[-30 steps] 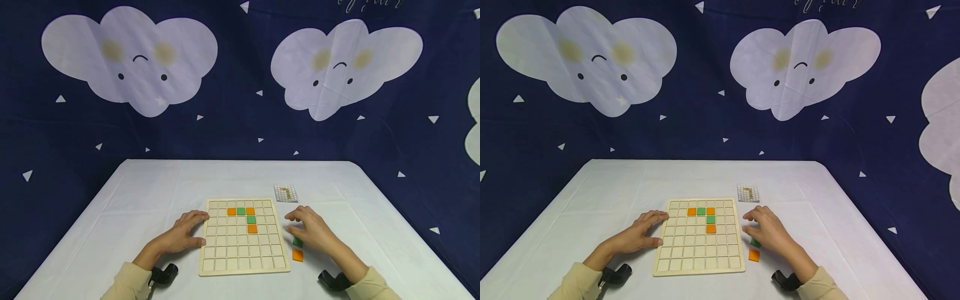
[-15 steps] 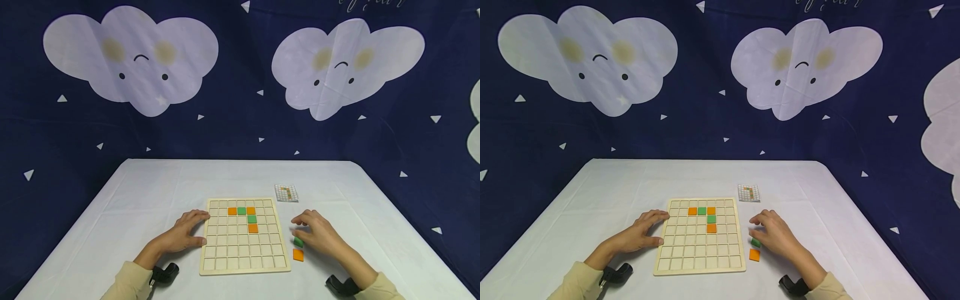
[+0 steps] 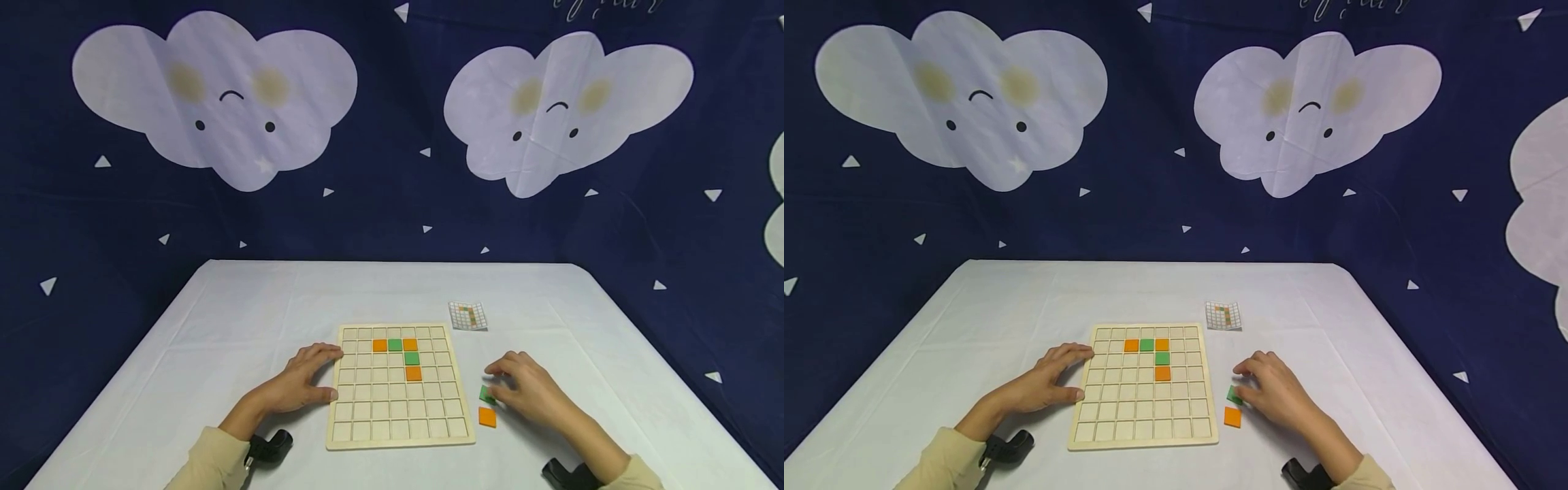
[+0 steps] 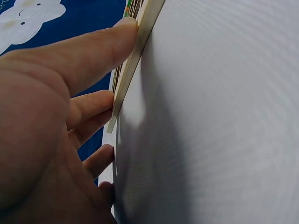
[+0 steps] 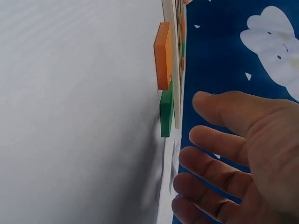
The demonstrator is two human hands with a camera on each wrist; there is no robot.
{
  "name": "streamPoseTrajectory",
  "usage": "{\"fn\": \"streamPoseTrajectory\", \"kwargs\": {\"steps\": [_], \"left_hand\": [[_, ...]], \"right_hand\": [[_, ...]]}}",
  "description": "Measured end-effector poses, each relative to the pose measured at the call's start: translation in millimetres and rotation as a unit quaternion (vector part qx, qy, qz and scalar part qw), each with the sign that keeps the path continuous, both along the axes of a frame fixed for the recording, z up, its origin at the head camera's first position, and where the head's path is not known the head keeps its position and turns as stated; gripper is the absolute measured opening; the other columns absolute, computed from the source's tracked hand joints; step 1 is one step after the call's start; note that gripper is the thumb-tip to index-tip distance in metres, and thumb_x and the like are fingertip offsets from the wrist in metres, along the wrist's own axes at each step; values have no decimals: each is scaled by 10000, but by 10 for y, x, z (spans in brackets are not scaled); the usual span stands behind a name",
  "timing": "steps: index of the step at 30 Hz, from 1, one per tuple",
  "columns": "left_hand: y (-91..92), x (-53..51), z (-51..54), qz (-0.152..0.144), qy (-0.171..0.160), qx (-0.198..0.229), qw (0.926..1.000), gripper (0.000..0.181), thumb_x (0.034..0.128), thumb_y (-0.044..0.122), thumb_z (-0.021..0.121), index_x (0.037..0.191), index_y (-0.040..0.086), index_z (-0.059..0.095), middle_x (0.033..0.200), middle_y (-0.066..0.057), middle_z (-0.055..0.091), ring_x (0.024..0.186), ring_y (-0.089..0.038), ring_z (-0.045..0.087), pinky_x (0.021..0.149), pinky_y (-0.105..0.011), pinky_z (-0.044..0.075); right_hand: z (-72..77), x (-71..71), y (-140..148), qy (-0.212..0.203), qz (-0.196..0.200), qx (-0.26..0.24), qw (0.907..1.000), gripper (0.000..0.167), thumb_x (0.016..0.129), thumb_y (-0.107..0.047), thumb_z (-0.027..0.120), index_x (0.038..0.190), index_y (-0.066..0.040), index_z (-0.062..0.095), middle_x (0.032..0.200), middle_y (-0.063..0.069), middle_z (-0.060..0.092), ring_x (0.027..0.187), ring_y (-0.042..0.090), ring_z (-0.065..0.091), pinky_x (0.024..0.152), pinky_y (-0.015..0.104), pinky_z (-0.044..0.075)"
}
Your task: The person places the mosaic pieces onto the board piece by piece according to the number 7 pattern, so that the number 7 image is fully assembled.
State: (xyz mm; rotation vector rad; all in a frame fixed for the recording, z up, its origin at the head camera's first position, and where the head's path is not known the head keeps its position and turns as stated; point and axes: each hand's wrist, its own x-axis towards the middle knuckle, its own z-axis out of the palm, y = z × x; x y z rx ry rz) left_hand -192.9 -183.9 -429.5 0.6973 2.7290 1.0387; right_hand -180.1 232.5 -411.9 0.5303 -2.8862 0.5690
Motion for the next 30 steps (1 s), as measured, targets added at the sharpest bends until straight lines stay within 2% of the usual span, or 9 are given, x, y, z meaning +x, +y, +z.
{"fn": "streamPoseTrajectory", "kwargs": {"steps": [14,30], "left_hand": [[-4,-4,-12,3,-15,3,10000,674,803,348,719,1376,112,454,1456,-85,364,1351,-386,262,1073,-660,187],[-8,-3,-4,-40,15,21,10000,663,806,330,718,1368,97,457,1451,-100,366,1342,-391,269,1068,-661,185]], "right_hand": [[-29,76,77,-373,-182,340,9986,241,709,-271,777,930,-224,695,911,-129,591,878,58,475,802,330,461],[-64,79,59,-198,-107,547,9982,249,686,-299,798,899,-231,689,875,-145,546,855,49,444,771,306,437]]}}
